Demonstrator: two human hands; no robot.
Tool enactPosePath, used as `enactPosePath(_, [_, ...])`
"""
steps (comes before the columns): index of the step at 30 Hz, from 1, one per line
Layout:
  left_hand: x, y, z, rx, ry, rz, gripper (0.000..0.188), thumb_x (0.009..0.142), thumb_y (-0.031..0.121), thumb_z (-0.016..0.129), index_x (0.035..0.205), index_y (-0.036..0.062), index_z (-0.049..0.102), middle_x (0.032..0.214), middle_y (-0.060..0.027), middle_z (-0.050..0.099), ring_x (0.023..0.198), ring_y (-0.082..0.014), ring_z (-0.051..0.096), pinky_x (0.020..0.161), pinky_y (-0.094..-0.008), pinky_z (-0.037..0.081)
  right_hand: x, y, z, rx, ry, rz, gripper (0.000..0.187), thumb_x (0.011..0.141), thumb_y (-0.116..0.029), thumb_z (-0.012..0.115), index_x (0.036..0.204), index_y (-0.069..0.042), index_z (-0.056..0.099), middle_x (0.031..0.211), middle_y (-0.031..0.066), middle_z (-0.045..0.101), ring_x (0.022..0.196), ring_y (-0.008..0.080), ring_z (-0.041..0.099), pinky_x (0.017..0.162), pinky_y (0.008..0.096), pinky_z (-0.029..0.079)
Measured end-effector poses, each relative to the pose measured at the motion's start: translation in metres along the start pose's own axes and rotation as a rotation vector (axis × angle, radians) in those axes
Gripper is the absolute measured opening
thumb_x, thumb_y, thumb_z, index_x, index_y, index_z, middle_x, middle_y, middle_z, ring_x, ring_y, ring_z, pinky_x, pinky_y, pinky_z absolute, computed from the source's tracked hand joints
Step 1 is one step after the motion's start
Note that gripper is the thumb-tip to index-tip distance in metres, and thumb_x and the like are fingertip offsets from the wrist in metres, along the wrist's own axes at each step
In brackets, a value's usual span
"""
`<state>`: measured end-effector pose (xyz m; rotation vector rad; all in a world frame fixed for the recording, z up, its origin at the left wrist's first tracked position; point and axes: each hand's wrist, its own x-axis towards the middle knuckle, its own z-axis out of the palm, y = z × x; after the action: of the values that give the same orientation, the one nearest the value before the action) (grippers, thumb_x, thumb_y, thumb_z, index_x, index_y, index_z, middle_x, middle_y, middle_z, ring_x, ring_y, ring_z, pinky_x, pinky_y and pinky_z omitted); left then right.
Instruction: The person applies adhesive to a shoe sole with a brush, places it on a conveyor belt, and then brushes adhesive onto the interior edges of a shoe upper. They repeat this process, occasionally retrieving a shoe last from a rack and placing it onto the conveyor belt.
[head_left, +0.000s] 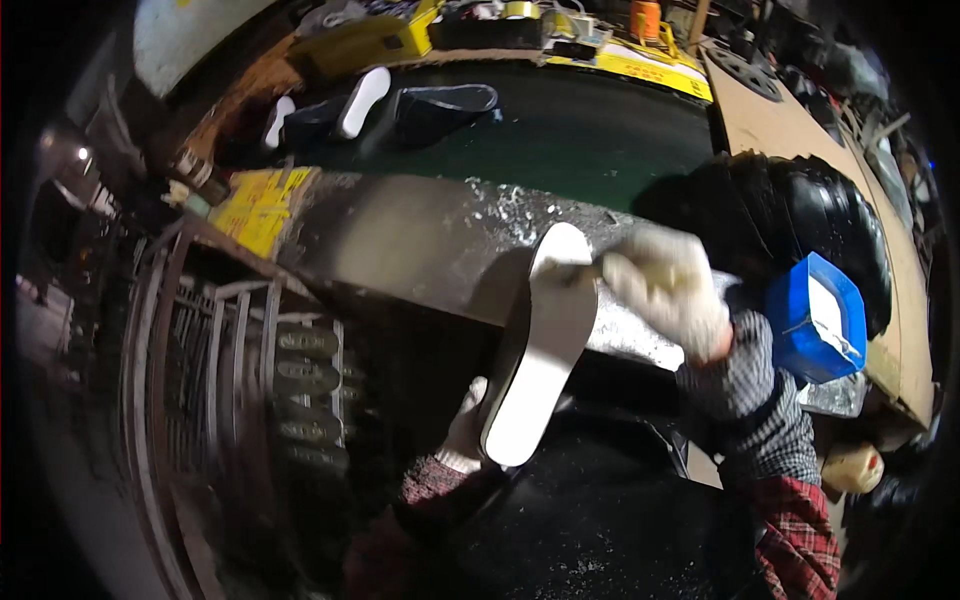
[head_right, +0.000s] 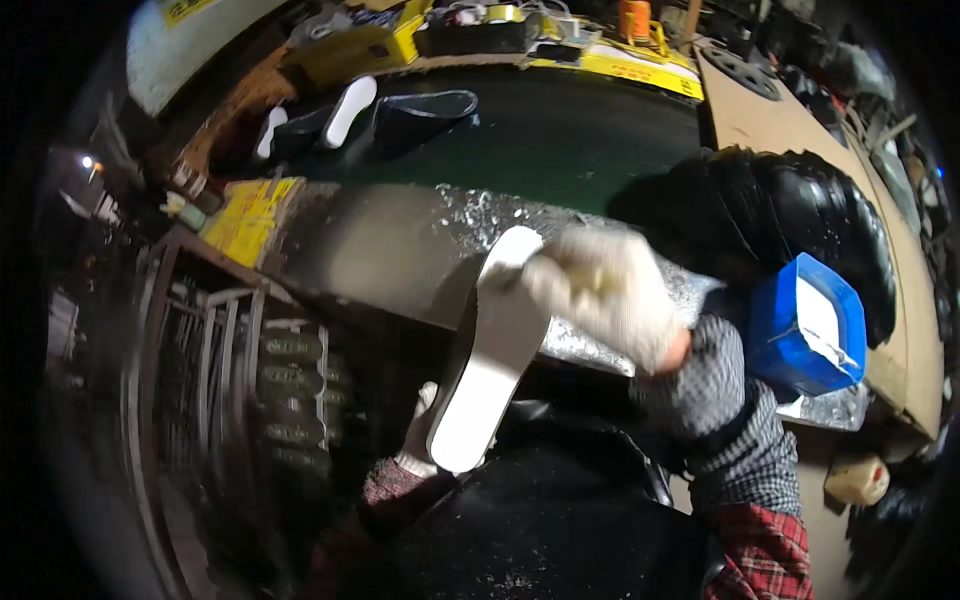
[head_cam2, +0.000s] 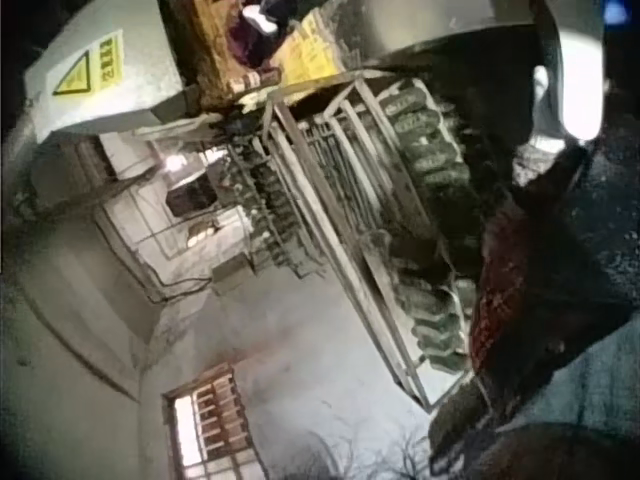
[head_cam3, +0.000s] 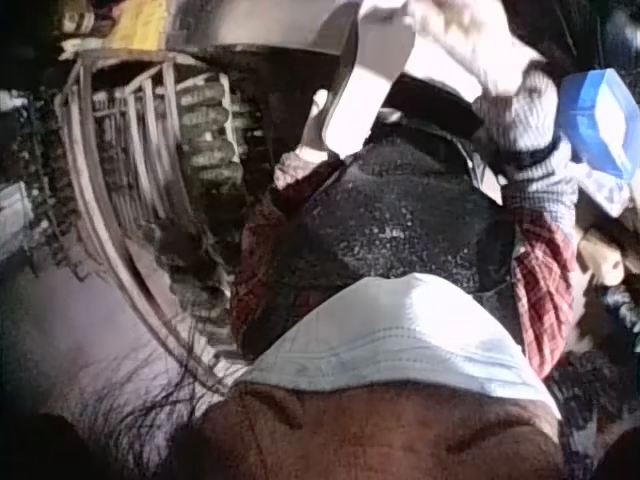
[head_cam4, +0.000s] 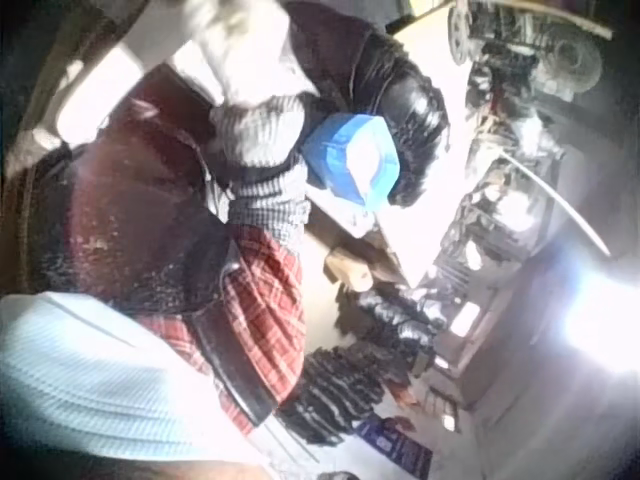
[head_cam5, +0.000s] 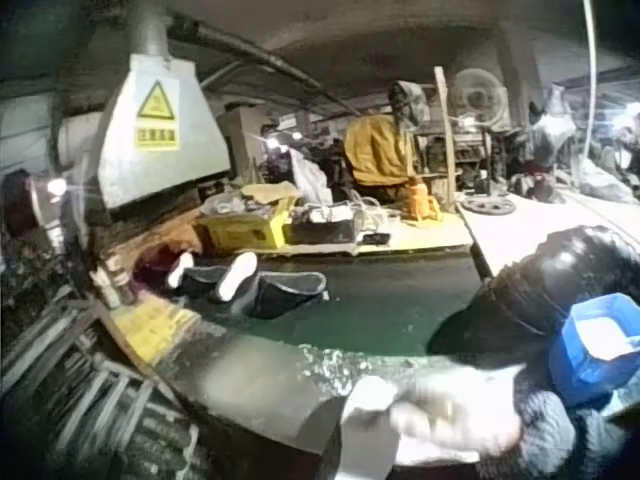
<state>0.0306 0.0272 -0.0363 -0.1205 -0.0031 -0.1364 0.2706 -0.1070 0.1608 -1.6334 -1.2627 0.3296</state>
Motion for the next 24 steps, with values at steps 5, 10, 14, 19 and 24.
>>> enactPosePath(5, [0.002, -0.018, 0.048, -0.242, 0.202, 0.066, 0.081, 0.096, 0.061, 0.034, 0.147, -0.0012, 0.026, 0.143, -0.0336, 0.034, 0.131, -0.0455, 0.040, 0.105, -0.0579, 0.042, -0.057, -0.024, 0.012, 0.215, -0.373, -0.257, 0.024, 0.090, -0.025, 0.067, 0.094, -0.002, 0.071, 0.075, 0.0108, 0.068, 0.068, 0.0251, 0.068, 0.064, 0.0329, 0.056])
enactPosePath(10, [0.011, -0.021, 0.061, 0.078, 0.202, 0.156, 0.072, 0.095, 0.065, 0.033, 0.146, 0.0147, 0.033, 0.135, -0.0351, 0.043, 0.070, -0.0494, 0.066, 0.043, -0.0471, 0.058, -0.070, -0.032, 0.024, 0.358, -0.183, 0.258, 0.025, 0.093, -0.024, 0.066, 0.097, 0.001, 0.067, 0.087, 0.0087, 0.072, 0.078, 0.0134, 0.066, 0.071, 0.0272, 0.054])
enactPosePath(14, [0.001, -0.019, 0.064, -0.120, 0.163, -0.078, 0.082, 0.092, 0.068, 0.032, 0.134, -0.0001, 0.047, 0.109, -0.0334, 0.061, 0.063, -0.0488, 0.064, 0.038, -0.0484, 0.054, -0.102, -0.018, 0.009, 0.371, -0.310, 0.007, 0.024, 0.086, -0.019, 0.073, 0.099, 0.001, 0.068, 0.101, 0.0147, 0.070, 0.092, 0.0247, 0.069, 0.080, 0.0349, 0.056])
enactPosePath(19, [-0.010, -0.009, 0.019, 0.115, 0.092, 0.035, 0.093, 0.087, 0.072, 0.043, 0.143, -0.0018, 0.035, 0.133, -0.0327, 0.048, 0.078, -0.0499, 0.067, 0.049, -0.0499, 0.057, -0.105, -0.014, 0.000, 0.414, -0.230, 0.177, 0.025, 0.087, -0.018, 0.072, 0.104, 0.000, 0.068, 0.101, 0.0143, 0.070, 0.093, 0.0251, 0.068, 0.084, 0.0346, 0.056])
enactPosePath(24, [-0.024, 0.006, 0.007, -0.087, -0.179, -0.124, 0.082, 0.089, 0.063, 0.049, 0.147, 0.0083, 0.033, 0.126, -0.0392, 0.048, 0.099, -0.0523, 0.061, 0.055, -0.0567, 0.058, -0.079, 0.017, 0.014, 0.495, -0.249, 0.426, 0.026, 0.090, -0.022, 0.068, 0.104, 0.001, 0.067, 0.098, 0.0117, 0.069, 0.090, 0.0184, 0.066, 0.080, 0.0312, 0.054])
